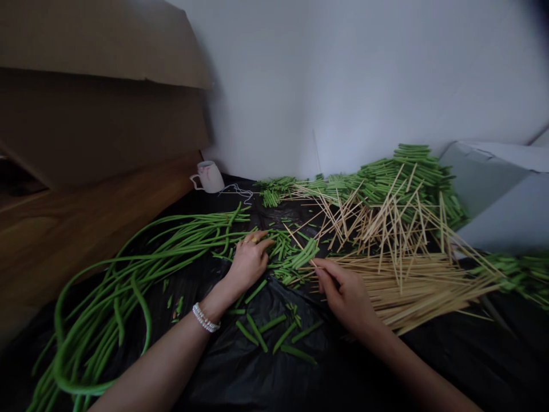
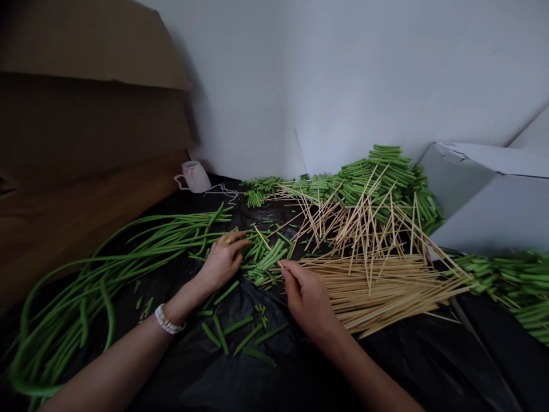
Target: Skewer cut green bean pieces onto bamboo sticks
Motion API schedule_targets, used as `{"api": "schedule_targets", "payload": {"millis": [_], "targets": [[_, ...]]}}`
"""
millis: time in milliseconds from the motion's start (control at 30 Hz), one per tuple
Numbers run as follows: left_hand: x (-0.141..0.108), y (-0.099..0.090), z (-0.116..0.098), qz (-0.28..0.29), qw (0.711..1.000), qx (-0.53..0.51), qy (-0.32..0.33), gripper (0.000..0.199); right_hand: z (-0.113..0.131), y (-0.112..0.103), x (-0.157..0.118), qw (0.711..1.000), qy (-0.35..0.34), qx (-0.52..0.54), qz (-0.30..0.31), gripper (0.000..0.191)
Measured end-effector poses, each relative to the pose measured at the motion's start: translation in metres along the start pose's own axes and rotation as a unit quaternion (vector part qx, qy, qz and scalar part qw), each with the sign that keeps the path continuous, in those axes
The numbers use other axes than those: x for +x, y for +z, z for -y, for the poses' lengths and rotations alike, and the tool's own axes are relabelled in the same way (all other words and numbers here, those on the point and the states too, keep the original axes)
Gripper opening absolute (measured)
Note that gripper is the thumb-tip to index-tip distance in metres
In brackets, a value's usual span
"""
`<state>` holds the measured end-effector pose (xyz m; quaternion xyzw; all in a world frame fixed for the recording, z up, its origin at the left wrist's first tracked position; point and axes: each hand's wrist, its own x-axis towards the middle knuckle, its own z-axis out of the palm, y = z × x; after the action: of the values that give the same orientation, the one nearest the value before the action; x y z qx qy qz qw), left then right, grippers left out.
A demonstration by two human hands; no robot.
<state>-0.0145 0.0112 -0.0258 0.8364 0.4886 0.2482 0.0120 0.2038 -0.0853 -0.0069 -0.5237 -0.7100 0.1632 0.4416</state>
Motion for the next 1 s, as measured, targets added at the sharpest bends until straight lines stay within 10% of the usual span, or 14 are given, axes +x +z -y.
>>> {"api": "schedule_targets", "payload": {"millis": [333, 600, 867, 1000], "targets": [[0.004, -0.013, 0.003, -0.09, 0.993, -0.065, -0.036, 0.008, 0.0, 0.0, 0.0, 1.0, 0.004, 0.002, 0.008, 0.027], [0.008, -0.013, -0.001, -0.088, 0.968, -0.223, -0.079, 0.023, -0.001, 0.002, -0.002, 1.0, 0.008, 0.007, 0.028, 0.027], [0.011, -0.017, -0.011, 0.021, 0.726, -0.642, -0.246, 0.029, 0.003, 0.005, -0.004, 0.998, -0.006, -0.005, 0.06, 0.027], [0.01, -0.019, -0.013, 0.028, 0.686, -0.679, -0.26, 0.028, 0.005, 0.005, -0.004, 0.998, -0.004, -0.008, 0.066, 0.027]]}}
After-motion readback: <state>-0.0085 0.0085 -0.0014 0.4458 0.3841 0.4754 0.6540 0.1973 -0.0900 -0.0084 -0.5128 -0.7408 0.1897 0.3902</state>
